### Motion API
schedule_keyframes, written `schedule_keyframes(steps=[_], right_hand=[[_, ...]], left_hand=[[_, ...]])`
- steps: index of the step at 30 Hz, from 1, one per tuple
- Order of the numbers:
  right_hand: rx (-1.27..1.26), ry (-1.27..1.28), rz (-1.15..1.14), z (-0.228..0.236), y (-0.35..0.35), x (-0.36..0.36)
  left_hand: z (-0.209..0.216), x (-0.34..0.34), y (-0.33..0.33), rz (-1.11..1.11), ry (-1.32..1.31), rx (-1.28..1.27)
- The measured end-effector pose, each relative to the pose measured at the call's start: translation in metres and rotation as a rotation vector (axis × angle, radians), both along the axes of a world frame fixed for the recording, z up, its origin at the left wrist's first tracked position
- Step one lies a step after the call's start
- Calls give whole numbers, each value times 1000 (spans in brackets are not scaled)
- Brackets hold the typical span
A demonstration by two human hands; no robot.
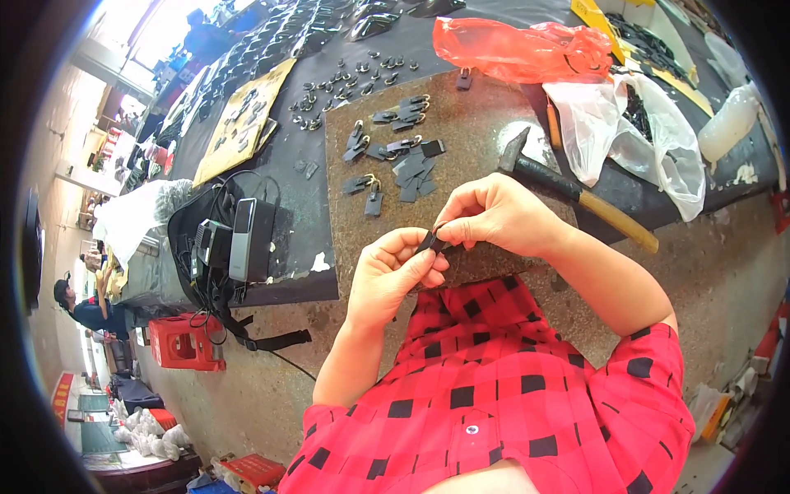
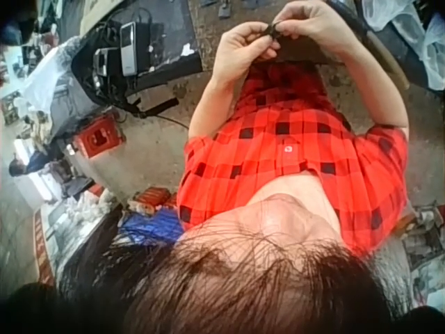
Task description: Attaching metal buckles to small leather straps for shoe manufacturing using a hammer.
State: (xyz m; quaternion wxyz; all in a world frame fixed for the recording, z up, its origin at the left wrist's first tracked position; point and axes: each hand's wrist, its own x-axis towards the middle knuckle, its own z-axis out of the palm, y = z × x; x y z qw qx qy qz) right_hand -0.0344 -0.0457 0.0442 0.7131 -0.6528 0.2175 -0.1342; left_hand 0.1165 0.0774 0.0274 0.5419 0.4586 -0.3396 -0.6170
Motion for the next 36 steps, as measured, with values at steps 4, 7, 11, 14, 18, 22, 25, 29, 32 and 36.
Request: schedule_keyframes(steps=[4, 7, 11, 14, 18, 22, 25, 29, 32, 36], right_hand=[[25, -16, -28, -2, 3, 0], [31, -40, -68, -5, 8, 0], [-16, -97, -146, -11, 14, 1], [-321, -89, -216, -8, 19, 1], [-984, -80, -313, -8, 24, 1], [-951, -59, -298, -6, 25, 1], [-670, -78, -169, -4, 19, -1], [-641, -37, 39, -12, 15, -6], [-745, -87, 2, -11, 18, -6], [-161, 1, 0, -8, 26, -5]], left_hand=[[-2, -2, 0, 20, 17, -8], [-4, -6, -1, 82, 4, -76], [-7, -8, -1, 89, 5, -67], [-9, -11, -1, 137, -1, -121], [-12, -17, -1, 212, -77, -174], [-12, -17, 2, 230, -163, -174], [-8, -15, 4, 189, -187, -146], [-11, -6, 1, 90, -179, -120], [-13, -3, -3, 121, -545, -357], [-9, -7, -3, 167, -102, -263]])
